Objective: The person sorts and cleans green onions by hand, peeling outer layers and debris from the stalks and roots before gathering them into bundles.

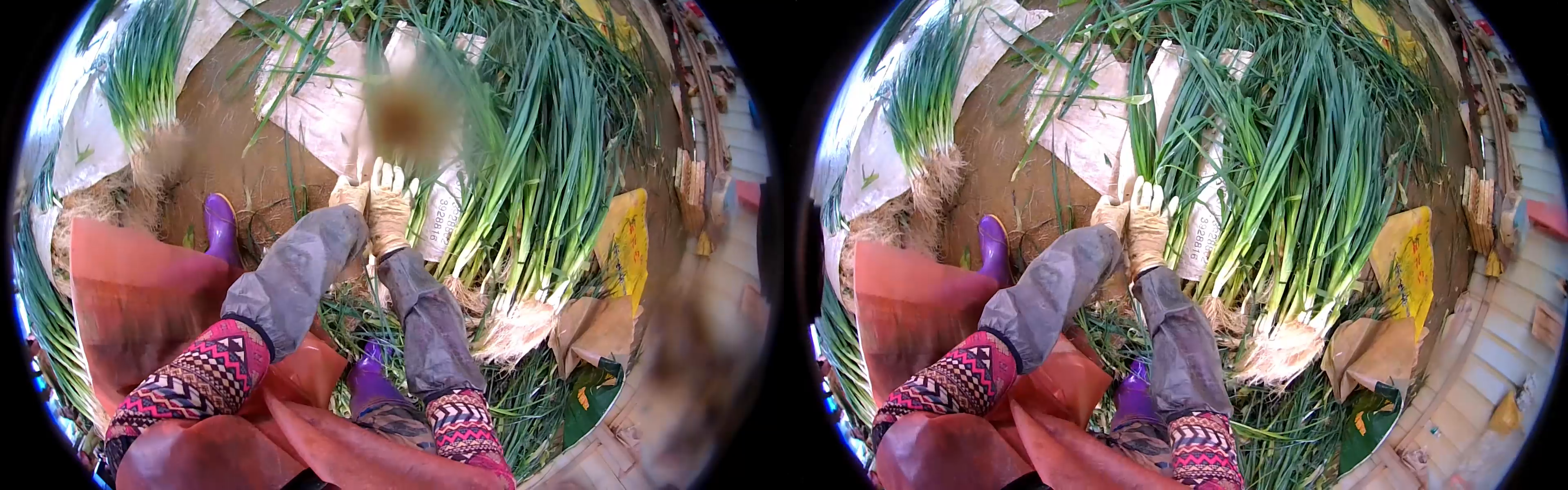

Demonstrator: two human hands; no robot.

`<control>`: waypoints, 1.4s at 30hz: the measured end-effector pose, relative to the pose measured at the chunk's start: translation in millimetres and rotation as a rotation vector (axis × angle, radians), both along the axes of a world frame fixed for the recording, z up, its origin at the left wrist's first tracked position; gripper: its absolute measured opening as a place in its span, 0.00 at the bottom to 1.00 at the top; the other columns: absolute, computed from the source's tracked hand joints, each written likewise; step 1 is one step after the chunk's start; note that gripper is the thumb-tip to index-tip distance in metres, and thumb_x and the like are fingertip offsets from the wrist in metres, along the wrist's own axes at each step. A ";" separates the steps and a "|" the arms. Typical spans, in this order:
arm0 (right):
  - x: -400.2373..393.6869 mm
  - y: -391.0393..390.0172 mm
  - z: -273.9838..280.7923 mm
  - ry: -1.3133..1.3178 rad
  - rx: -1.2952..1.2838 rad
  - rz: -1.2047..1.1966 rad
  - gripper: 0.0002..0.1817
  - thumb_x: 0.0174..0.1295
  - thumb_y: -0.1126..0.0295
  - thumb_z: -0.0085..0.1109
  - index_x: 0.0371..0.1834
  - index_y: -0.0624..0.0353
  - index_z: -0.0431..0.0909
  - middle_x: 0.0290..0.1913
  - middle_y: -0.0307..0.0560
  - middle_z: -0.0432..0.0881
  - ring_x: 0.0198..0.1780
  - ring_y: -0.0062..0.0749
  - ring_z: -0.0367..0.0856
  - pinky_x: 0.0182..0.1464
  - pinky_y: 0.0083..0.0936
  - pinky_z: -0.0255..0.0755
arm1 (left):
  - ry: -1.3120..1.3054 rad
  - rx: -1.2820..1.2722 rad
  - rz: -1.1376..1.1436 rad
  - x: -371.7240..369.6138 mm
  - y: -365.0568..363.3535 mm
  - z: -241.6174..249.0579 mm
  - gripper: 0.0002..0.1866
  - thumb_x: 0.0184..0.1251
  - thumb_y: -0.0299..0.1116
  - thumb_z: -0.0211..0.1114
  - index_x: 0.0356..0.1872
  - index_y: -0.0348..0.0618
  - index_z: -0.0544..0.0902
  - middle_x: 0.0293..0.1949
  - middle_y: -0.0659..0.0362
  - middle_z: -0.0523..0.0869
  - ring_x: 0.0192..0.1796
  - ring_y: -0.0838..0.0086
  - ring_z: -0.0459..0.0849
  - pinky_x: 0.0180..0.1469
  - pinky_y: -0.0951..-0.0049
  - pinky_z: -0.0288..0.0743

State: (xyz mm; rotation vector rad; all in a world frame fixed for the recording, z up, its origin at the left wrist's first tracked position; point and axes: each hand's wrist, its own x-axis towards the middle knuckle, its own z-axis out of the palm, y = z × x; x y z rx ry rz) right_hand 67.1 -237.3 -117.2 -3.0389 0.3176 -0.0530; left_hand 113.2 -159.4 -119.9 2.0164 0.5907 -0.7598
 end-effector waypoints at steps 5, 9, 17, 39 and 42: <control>-19.8 -38.4 25.1 0.112 -0.079 0.007 0.39 0.60 0.66 0.51 0.77 0.52 0.50 0.71 0.42 0.61 0.69 0.40 0.62 0.72 0.52 0.49 | -0.127 0.025 -0.523 8.5 -4.6 -1.0 0.21 0.63 0.44 0.66 0.44 0.33 0.83 0.38 0.47 0.87 0.41 0.63 0.85 0.48 0.67 0.76; -29.7 -63.4 98.4 0.038 -0.136 -0.124 0.38 0.61 0.71 0.49 0.77 0.48 0.50 0.72 0.44 0.61 0.71 0.41 0.59 0.73 0.54 0.45 | -0.055 -0.630 -0.218 18.2 11.4 116.0 0.13 0.66 0.34 0.63 0.45 0.34 0.84 0.37 0.51 0.87 0.38 0.73 0.84 0.40 0.71 0.77; -87.7 -170.1 217.0 0.100 0.178 -0.501 0.67 0.40 0.63 0.77 0.79 0.43 0.33 0.71 0.58 0.61 0.68 0.59 0.62 0.60 0.54 0.68 | -0.759 -0.974 -0.624 1.0 -2.8 298.0 0.10 0.67 0.22 0.60 0.48 0.31 0.82 0.46 0.53 0.86 0.46 0.72 0.84 0.49 0.74 0.79; -98.2 -120.7 205.5 0.315 -0.027 -0.645 0.60 0.51 0.42 0.68 0.78 0.52 0.38 0.69 0.50 0.65 0.66 0.45 0.67 0.56 0.54 0.70 | -0.948 -0.829 -0.332 106.3 218.3 490.4 0.15 0.60 0.26 0.62 0.49 0.35 0.81 0.47 0.54 0.82 0.51 0.66 0.80 0.58 0.68 0.72; -94.4 -80.3 206.6 0.285 -0.057 -0.521 0.58 0.54 0.43 0.64 0.78 0.59 0.39 0.64 0.54 0.68 0.61 0.41 0.71 0.57 0.46 0.71 | -0.915 -0.913 -0.351 122.1 218.1 507.8 0.15 0.60 0.26 0.62 0.49 0.35 0.81 0.47 0.54 0.82 0.50 0.66 0.81 0.58 0.69 0.72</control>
